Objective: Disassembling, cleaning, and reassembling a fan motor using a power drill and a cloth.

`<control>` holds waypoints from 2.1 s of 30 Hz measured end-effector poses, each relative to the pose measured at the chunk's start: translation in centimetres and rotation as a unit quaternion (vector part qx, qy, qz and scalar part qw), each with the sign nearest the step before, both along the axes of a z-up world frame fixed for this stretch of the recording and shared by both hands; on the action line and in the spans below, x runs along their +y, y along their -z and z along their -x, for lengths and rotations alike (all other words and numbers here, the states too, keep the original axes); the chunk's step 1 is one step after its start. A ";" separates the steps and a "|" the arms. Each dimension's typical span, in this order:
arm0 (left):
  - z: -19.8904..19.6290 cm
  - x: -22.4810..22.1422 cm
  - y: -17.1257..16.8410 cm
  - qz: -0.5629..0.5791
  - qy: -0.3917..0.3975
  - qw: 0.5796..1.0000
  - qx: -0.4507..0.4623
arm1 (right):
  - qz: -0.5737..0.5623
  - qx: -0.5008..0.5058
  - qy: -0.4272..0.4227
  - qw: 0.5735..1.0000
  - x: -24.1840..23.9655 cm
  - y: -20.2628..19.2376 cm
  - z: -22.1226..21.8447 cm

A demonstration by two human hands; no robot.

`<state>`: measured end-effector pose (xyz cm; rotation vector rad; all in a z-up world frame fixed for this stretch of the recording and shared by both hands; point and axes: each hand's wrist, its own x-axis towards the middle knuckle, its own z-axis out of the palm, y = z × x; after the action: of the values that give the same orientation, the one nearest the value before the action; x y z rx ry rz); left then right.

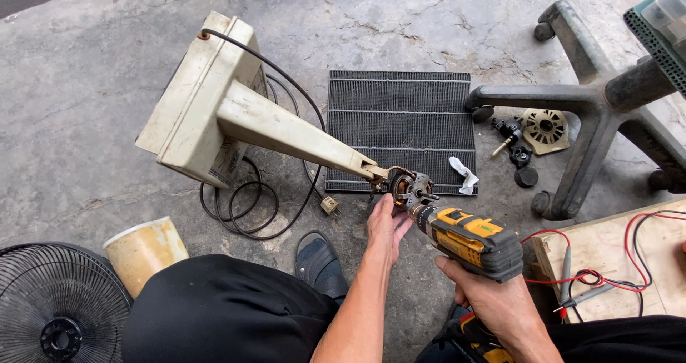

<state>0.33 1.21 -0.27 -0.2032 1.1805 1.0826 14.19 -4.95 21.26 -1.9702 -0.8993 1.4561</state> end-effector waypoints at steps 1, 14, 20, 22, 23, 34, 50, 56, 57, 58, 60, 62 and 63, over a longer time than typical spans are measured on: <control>0.0 0.0 -0.1 0.003 0.000 1.000 0.001 | 0.000 0.001 0.001 1.000 -0.1 0.1 0.0; 2.4 2.4 -6.7 -0.177 0.212 0.729 0.626 | -0.015 0.024 0.065 0.997 0.4 -4.2 -2.6; 4.0 8.9 -7.2 -0.270 0.464 0.557 0.634 | -0.047 0.020 0.082 0.995 4.1 -5.3 -2.8; 4.1 10.6 -5.5 -0.286 0.492 0.505 0.649 | -0.048 0.017 0.094 0.994 4.5 -5.0 -3.0; 4.1 11.4 -4.7 -0.301 0.517 0.453 0.661 | -0.049 0.012 0.103 0.993 4.7 -4.8 -3.1; 5.6 13.3 -8.2 -0.305 0.592 0.459 0.588 | 0.056 0.030 0.123 0.990 5.4 -3.3 -3.5; 5.9 14.3 -8.3 -0.281 0.659 0.439 0.542 | 0.091 0.052 0.146 0.984 6.0 -3.7 -2.7; 5.6 13.6 -9.8 -0.241 0.701 0.384 0.550 | 0.093 0.069 0.159 0.980 6.5 -4.2 -2.3; 5.6 13.0 -9.3 -0.239 0.702 0.383 0.551 | 0.094 0.071 0.158 0.980 6.6 -4.1 -2.2; 5.5 12.4 -8.7 -0.243 0.689 0.375 0.571 | 0.084 0.075 0.162 0.980 6.6 -4.0 -2.2; 5.3 11.1 -8.0 -0.246 0.675 0.366 0.592 | 0.075 0.079 0.165 0.980 6.5 -3.8 -2.2; 5.0 9.5 -7.9 -0.270 0.617 0.383 0.632 | 0.079 0.073 0.158 0.982 6.5 -3.7 -2.4; 4.7 8.4 -8.2 -0.269 0.617 0.382 0.633 | 0.079 0.074 0.158 0.981 6.4 -3.5 -2.4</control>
<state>-4.38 9.63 7.98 2.1307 1.5350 -0.1142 16.62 1.42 24.76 -1.9757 -0.3930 1.4978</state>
